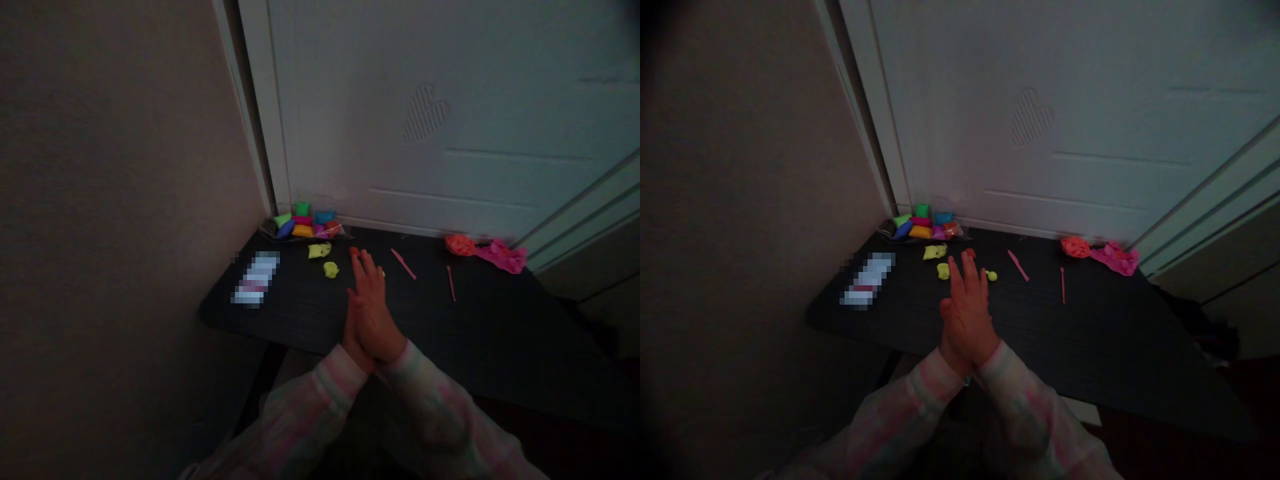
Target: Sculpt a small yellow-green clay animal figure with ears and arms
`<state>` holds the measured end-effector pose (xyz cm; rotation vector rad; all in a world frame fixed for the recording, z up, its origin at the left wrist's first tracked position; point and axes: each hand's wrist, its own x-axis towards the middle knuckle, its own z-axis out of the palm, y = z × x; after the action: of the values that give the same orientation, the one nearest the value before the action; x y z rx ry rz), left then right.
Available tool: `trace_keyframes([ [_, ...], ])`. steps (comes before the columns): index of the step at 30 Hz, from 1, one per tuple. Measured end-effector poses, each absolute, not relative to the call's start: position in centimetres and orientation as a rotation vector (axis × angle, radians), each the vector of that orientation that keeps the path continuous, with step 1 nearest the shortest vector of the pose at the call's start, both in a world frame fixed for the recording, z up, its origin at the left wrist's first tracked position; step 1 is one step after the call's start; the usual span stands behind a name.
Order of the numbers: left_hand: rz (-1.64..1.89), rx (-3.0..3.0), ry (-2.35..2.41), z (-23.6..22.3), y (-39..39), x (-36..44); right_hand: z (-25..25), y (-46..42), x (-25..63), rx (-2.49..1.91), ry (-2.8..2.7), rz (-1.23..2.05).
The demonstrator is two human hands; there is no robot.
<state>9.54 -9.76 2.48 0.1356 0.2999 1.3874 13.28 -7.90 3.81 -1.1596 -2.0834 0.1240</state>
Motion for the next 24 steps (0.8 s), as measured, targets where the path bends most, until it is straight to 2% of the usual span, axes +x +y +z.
trace_keyframes([
  [6, 1.258, 0.118, 0.266, 2.8, -9.6, 8.8, 2.8, -6.6, 13.8, -1.253, -2.066, 0.068],
  [24, 1.335, 0.154, 0.259, 2.8, -10.0, 8.9, 2.8, -7.3, 13.5, -1.229, -2.083, 0.087],
])
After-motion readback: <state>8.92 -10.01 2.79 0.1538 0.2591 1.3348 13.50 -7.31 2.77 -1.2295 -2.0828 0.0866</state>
